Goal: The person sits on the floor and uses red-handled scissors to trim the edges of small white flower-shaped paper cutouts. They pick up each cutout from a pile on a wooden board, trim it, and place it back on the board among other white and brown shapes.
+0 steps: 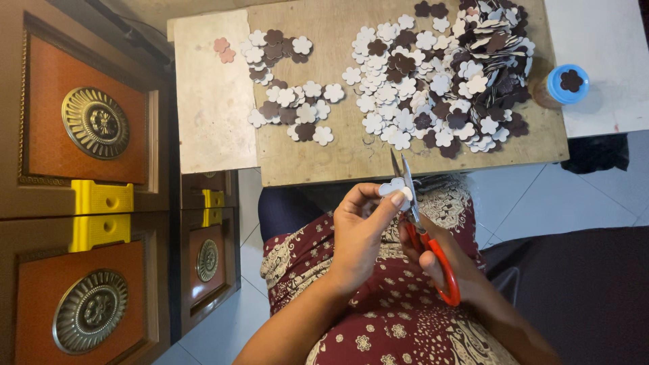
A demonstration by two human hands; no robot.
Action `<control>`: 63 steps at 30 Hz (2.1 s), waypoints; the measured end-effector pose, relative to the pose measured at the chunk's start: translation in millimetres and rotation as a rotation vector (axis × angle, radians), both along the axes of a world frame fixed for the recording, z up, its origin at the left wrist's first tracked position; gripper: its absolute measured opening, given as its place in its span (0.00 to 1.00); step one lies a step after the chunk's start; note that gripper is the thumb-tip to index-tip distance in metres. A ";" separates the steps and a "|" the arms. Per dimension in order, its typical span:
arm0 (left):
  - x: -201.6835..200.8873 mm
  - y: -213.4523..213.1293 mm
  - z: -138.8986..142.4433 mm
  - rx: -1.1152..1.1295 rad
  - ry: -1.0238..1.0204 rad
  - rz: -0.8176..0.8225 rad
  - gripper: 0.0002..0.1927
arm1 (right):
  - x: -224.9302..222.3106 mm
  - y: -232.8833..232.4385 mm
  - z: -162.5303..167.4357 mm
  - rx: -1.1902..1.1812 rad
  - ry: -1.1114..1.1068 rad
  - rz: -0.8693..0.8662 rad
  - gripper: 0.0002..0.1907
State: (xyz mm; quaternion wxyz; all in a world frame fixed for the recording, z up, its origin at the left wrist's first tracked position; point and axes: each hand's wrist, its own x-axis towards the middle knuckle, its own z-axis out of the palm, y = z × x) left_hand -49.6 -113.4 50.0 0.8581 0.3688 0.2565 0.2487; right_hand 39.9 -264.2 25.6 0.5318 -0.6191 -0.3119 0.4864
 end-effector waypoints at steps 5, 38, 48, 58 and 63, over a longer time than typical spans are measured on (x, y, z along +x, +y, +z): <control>1.9 3.5 -3.2 -0.006 -0.024 0.029 0.09 | -1.4 0.9 3.5 -0.001 0.045 0.002 0.52; -3.2 13.4 -0.9 0.118 0.011 0.008 0.16 | -0.4 -5.7 -3.4 0.014 0.074 0.002 0.58; -6.8 21.7 0.3 0.141 0.057 0.033 0.16 | 3.4 -6.5 -9.1 -0.011 0.119 0.072 0.52; -1.2 12.6 -3.3 0.088 0.014 0.039 0.22 | -1.0 -3.6 -3.7 -0.001 0.087 0.053 0.51; -2.5 13.6 -2.5 0.092 0.003 0.000 0.23 | 1.3 -5.6 -6.0 0.006 0.001 0.058 0.57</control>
